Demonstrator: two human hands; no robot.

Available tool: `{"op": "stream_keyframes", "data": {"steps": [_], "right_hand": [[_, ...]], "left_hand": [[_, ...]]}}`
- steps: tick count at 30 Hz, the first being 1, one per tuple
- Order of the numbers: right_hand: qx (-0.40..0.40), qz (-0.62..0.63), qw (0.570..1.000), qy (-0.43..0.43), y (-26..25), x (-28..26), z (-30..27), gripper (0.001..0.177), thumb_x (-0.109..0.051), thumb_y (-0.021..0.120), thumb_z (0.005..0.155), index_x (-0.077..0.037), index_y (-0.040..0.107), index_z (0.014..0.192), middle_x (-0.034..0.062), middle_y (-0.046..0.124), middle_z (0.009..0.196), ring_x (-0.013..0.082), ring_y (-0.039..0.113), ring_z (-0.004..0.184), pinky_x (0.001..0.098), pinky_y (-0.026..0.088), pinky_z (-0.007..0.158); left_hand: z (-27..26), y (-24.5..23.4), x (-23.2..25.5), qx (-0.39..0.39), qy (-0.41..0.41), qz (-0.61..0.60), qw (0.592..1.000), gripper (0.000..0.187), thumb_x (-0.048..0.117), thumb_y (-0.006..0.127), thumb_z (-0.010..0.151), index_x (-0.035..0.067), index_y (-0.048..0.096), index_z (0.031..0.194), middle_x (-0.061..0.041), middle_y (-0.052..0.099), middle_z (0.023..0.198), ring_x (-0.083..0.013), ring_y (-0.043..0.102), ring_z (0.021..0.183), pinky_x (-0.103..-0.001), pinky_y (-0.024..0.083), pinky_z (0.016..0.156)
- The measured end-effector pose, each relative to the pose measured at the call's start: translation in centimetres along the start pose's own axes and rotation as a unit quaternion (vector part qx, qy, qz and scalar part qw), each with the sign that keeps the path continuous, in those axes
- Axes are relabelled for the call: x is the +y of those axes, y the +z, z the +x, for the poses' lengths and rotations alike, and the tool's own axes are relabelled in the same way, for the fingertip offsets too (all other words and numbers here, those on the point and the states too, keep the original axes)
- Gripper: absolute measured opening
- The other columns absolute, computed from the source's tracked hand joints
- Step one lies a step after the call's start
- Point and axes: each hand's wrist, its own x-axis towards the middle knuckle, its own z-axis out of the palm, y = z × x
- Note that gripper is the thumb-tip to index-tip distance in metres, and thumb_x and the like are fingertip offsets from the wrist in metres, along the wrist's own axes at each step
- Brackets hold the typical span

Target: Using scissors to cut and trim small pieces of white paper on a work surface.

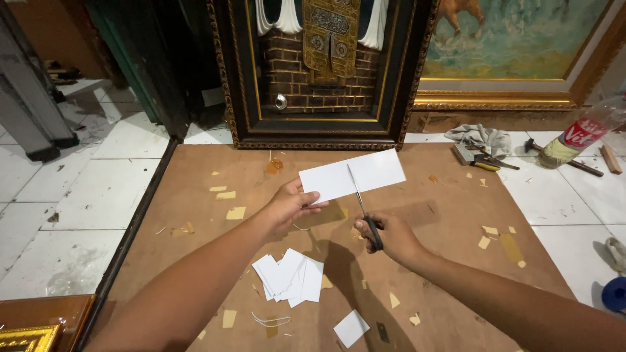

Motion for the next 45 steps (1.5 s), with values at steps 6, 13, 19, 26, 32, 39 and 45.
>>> {"op": "stream_keyframes", "data": {"steps": [6, 13, 19, 26, 32, 39, 45], "right_hand": [[0.002, 0.033, 0.999, 0.003, -0.4, 1.0, 1.3, 0.053, -0.028, 0.090, 0.098, 0.013, 0.075, 0.127, 0.0244, 0.071, 0.083, 0.0289, 0.077, 0.064, 0.0421, 0.072, 0.060], [-0.006, 0.019, 1.000, -0.018, -0.5, 2.0, 1.8, 0.038, -0.019, 0.090, 0.098, 0.014, 0.078, 0.114, 0.0228, 0.069, 0.074, 0.0300, 0.075, 0.056, 0.0437, 0.070, 0.052], [-0.003, 0.021, 1.000, -0.023, -0.1, 1.7, 1.7, 0.032, -0.013, 0.086, 0.100, 0.015, 0.075, 0.110, 0.0198, 0.068, 0.072, 0.0258, 0.074, 0.054, 0.0379, 0.069, 0.049], [0.006, -0.115, 0.993, 0.036, -2.3, 3.1, 2.8, 0.072, -0.030, 0.097, 0.090, 0.007, 0.068, 0.144, 0.0267, 0.080, 0.101, 0.0274, 0.080, 0.084, 0.0358, 0.070, 0.071], [-0.055, -0.374, 0.916, 0.135, -6.4, 9.1, 4.4, 0.098, -0.054, 0.101, 0.082, -0.013, 0.057, 0.159, 0.0186, 0.077, 0.148, 0.0364, 0.073, 0.140, 0.0477, 0.063, 0.112], [-0.060, -0.572, 0.815, 0.066, -7.7, 8.7, 2.5, 0.047, -0.039, 0.090, 0.087, -0.014, 0.074, 0.124, 0.0162, 0.085, 0.115, 0.0387, 0.084, 0.111, 0.0481, 0.071, 0.091], [-0.123, -0.619, 0.775, -0.035, -6.5, 10.4, 1.1, 0.035, -0.022, 0.085, 0.087, -0.017, 0.068, 0.117, 0.0071, 0.071, 0.112, 0.0324, 0.076, 0.115, 0.0432, 0.067, 0.093]], "left_hand": [[1.2, 0.0, -1.9, -0.036, -0.009, 0.013, 0.999, 0.065, 0.000, 0.073, 0.104, -0.002, 0.048, 0.163, -0.026, 0.077, 0.133, -0.0372, 0.081, 0.117, -0.042, 0.070, 0.096], [-0.2, 0.4, -1.4, -0.033, -0.019, -0.012, 0.999, 0.068, -0.001, 0.075, 0.103, -0.003, 0.046, 0.164, -0.025, 0.076, 0.134, -0.0399, 0.081, 0.115, -0.044, 0.071, 0.094], [0.2, 0.1, -1.5, -0.011, -0.018, 0.002, 1.000, 0.067, 0.000, 0.072, 0.102, -0.003, 0.046, 0.164, -0.021, 0.076, 0.132, -0.0401, 0.082, 0.112, -0.043, 0.071, 0.093], [1.6, -2.2, -2.7, 0.034, -0.023, 0.009, 0.999, 0.067, 0.001, 0.074, 0.102, 0.000, 0.050, 0.164, -0.020, 0.074, 0.137, -0.0410, 0.082, 0.113, -0.049, 0.071, 0.096], [1.7, -1.8, -2.7, 0.057, -0.029, 0.010, 0.998, 0.066, 0.002, 0.071, 0.103, -0.001, 0.049, 0.165, -0.021, 0.069, 0.136, -0.0425, 0.082, 0.112, -0.048, 0.069, 0.098], [3.1, -0.2, -5.1, 0.026, -0.049, 0.025, 0.998, 0.069, -0.001, 0.072, 0.101, -0.002, 0.048, 0.165, -0.026, 0.071, 0.134, -0.0445, 0.082, 0.111, -0.050, 0.069, 0.098], [4.0, 0.3, -6.5, 0.018, -0.052, 0.029, 0.998, 0.067, -0.002, 0.073, 0.100, -0.004, 0.047, 0.162, -0.025, 0.071, 0.128, -0.0445, 0.083, 0.107, -0.049, 0.069, 0.093]]}}
